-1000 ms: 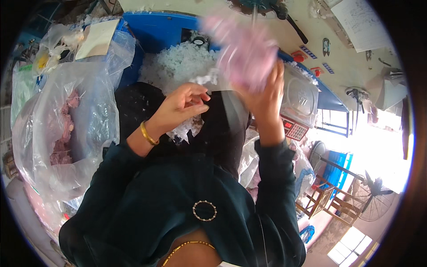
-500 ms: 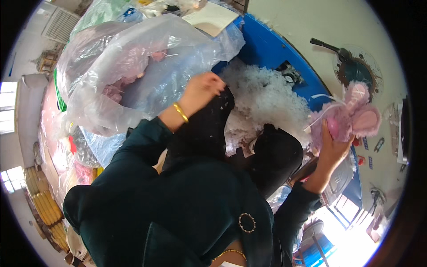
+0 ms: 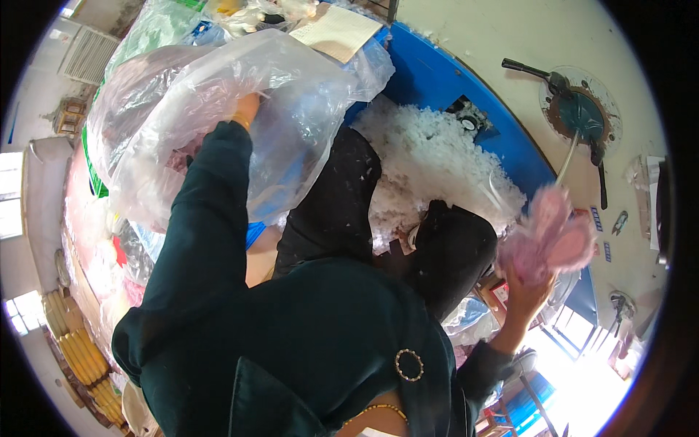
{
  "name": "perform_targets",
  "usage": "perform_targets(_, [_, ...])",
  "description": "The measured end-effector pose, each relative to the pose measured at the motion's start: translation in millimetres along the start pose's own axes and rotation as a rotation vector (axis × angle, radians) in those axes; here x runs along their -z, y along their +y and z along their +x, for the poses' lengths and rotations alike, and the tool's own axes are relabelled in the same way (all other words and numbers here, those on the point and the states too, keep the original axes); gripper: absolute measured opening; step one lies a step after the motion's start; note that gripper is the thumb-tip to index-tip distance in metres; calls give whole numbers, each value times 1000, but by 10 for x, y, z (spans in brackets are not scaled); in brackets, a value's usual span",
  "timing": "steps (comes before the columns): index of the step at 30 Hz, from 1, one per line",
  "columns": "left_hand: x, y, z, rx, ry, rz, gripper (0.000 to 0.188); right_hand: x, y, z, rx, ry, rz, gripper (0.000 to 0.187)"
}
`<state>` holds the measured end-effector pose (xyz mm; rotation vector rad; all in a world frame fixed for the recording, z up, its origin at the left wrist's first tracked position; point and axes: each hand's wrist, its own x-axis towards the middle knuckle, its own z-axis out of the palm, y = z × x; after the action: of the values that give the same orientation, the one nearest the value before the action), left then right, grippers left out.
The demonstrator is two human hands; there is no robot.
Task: The person repeatedly takes pink fluffy toy bodies from a plastic bag, inserts them into a vertical stuffing machine, and pulls the white fluffy filling through the toys. After each toy is filled, the person removes it and places it on a digital scale, then repeats the process with the next toy.
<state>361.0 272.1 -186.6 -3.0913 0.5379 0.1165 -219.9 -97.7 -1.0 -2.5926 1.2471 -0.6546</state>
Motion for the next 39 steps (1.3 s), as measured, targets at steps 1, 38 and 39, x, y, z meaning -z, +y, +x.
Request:
perform_targets(1, [-7, -3, -14, -75, 73, 1, 40, 142, 340, -182, -39, -90, -124, 78])
perform_targets(38, [1333, 3454, -2600, -506, -763, -1767, 20, -80, -846, 295, 22, -447, 654, 48])
perform_targets(39, [1371, 3453, -2551, -537, -830, -1757, 19, -158, -680, 336, 79, -331, 812, 42])
